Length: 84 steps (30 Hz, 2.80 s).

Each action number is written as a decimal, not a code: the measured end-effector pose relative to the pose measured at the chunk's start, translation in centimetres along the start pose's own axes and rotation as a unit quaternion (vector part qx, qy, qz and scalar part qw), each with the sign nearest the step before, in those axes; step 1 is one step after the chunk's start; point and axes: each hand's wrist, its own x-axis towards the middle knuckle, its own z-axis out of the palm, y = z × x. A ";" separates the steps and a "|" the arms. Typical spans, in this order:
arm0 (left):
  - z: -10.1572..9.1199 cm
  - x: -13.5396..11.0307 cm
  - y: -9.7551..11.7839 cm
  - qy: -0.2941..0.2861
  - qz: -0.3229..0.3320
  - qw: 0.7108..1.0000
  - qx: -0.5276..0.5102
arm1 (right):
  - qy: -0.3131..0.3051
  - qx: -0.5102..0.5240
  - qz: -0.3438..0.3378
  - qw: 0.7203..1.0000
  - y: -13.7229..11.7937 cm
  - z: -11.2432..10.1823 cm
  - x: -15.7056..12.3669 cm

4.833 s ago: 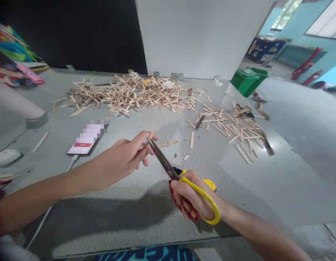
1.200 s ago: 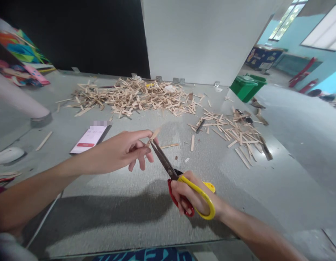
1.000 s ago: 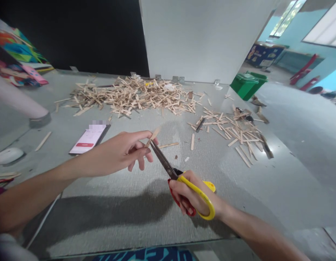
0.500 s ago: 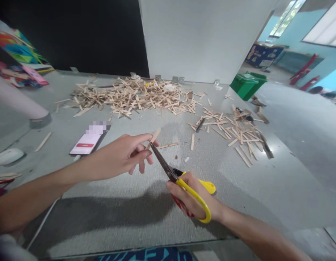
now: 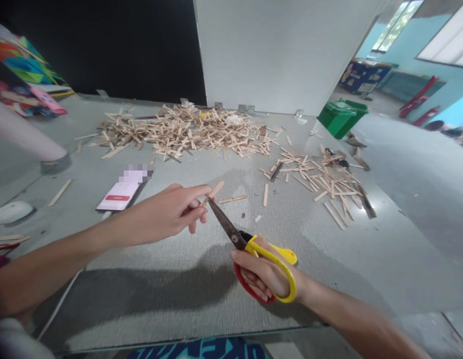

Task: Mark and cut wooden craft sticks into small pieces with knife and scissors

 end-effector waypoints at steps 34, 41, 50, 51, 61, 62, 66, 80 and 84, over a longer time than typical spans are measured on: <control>-1.4 1.2 -0.3 0.049 0.092 0.982 -0.156 | -0.035 0.059 -0.009 0.998 -0.6 -0.2 0.3; -1.6 1.5 -1.2 -0.021 0.084 0.967 -0.240 | -0.032 0.067 -0.012 0.997 -0.1 -0.2 0.6; -1.4 1.3 -1.1 0.020 0.055 0.983 -0.176 | -0.137 0.244 -0.035 0.960 0.6 -0.1 1.4; -1.5 1.2 -0.9 0.020 0.053 0.981 -0.187 | -0.133 0.245 -0.042 0.959 0.7 -0.1 1.4; -1.4 1.0 0.3 0.017 0.040 0.944 -0.328 | -0.074 0.156 -0.030 0.985 0.8 -0.5 0.5; -1.3 1.0 0.4 0.020 0.037 0.945 -0.324 | -0.071 0.152 -0.032 0.985 0.9 -0.6 0.4; -1.3 0.8 0.4 0.024 0.036 0.948 -0.315 | -0.079 0.146 -0.039 0.985 0.9 -0.6 0.3; -1.5 0.0 -0.1 0.014 0.057 0.979 -0.195 | -0.071 0.020 -0.066 0.995 0.2 -1.9 0.8; -1.8 -0.1 -0.4 0.015 0.078 0.988 -0.130 | -0.050 -0.027 -0.072 0.996 -0.1 -1.7 1.1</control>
